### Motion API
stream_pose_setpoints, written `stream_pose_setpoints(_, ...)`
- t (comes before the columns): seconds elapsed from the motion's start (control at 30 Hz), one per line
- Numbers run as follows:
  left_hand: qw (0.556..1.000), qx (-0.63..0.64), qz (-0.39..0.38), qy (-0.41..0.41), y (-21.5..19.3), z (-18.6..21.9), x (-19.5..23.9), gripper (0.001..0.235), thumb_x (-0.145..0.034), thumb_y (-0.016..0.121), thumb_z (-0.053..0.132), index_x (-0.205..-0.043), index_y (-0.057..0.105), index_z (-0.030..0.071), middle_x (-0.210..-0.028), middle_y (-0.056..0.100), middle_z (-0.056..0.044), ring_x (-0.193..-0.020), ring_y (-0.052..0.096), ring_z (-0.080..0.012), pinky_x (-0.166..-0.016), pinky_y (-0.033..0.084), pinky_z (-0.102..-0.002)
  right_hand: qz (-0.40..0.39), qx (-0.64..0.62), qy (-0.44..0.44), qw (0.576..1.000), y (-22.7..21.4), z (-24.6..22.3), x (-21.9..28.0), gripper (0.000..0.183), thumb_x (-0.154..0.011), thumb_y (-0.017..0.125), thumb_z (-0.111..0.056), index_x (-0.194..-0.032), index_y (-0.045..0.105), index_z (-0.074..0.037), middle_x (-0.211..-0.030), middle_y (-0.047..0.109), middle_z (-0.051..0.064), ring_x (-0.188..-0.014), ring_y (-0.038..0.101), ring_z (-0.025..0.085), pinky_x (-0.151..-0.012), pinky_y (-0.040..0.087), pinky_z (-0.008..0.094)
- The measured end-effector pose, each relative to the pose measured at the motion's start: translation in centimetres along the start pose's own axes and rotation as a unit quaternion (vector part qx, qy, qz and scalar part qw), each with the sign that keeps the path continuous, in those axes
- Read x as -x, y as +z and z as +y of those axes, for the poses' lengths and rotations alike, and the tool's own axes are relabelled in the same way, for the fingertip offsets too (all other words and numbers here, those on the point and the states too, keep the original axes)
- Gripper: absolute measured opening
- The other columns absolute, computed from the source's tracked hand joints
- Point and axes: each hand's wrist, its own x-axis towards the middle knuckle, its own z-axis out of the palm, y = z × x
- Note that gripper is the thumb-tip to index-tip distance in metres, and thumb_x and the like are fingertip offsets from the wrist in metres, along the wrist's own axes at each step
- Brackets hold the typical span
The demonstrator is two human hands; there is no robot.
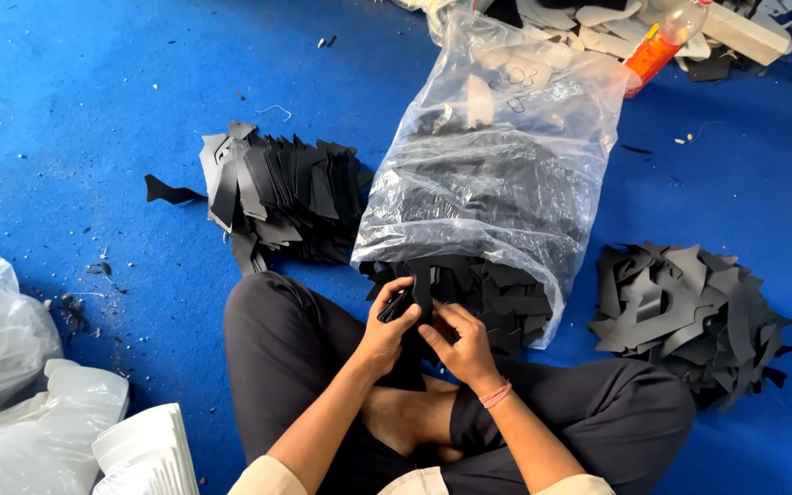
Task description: The person sorts and organizes cut-out shoe components into a plastic bag.
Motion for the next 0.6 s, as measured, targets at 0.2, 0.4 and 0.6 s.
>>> stream_pose_setpoints(0.2,1.000,0.006,-0.004,0.014,0.1,-0.3,0.0,0.049,-0.090,0.078,0.011,-0.135,0.059,0.012,-0.115,0.061,-0.001,-0.103,0.062,-0.0132,-0.088,0.054,-0.028,0.025,0.006,0.023,0.999,0.3,0.0,0.1,0.049,-0.086,0.081,-0.023,-0.127,0.069,0.001,-0.092,0.075,0.009,-0.080,0.075,0.019,-0.073,0.058,0.030)
stream_pose_setpoints(0.4,0.999,0.033,0.027,0.018,-0.9,-1.2,-0.6,0.040,-0.089,0.071,0.002,-0.126,0.060,0.012,-0.106,0.064,-0.004,-0.092,0.064,-0.0147,-0.077,0.056,-0.028,-0.008,-0.073,-0.051,0.996,0.0,-1.2,0.1,0.047,-0.088,0.080,-0.019,-0.129,0.066,0.000,-0.105,0.076,0.008,-0.093,0.076,0.020,-0.085,0.059,0.030)
stream_pose_setpoints(0.6,0.997,0.071,-0.013,0.037,-4.0,-4.1,-1.3,0.017,-0.100,0.070,0.006,-0.114,0.061,0.004,-0.100,0.063,-0.004,-0.091,0.061,-0.0138,-0.076,0.051,-0.027,-0.010,-0.020,0.014,1.000,0.3,0.2,0.2,0.045,-0.080,0.085,-0.016,-0.121,0.072,-0.003,-0.097,0.072,0.007,-0.088,0.070,0.018,-0.080,0.056,0.031)
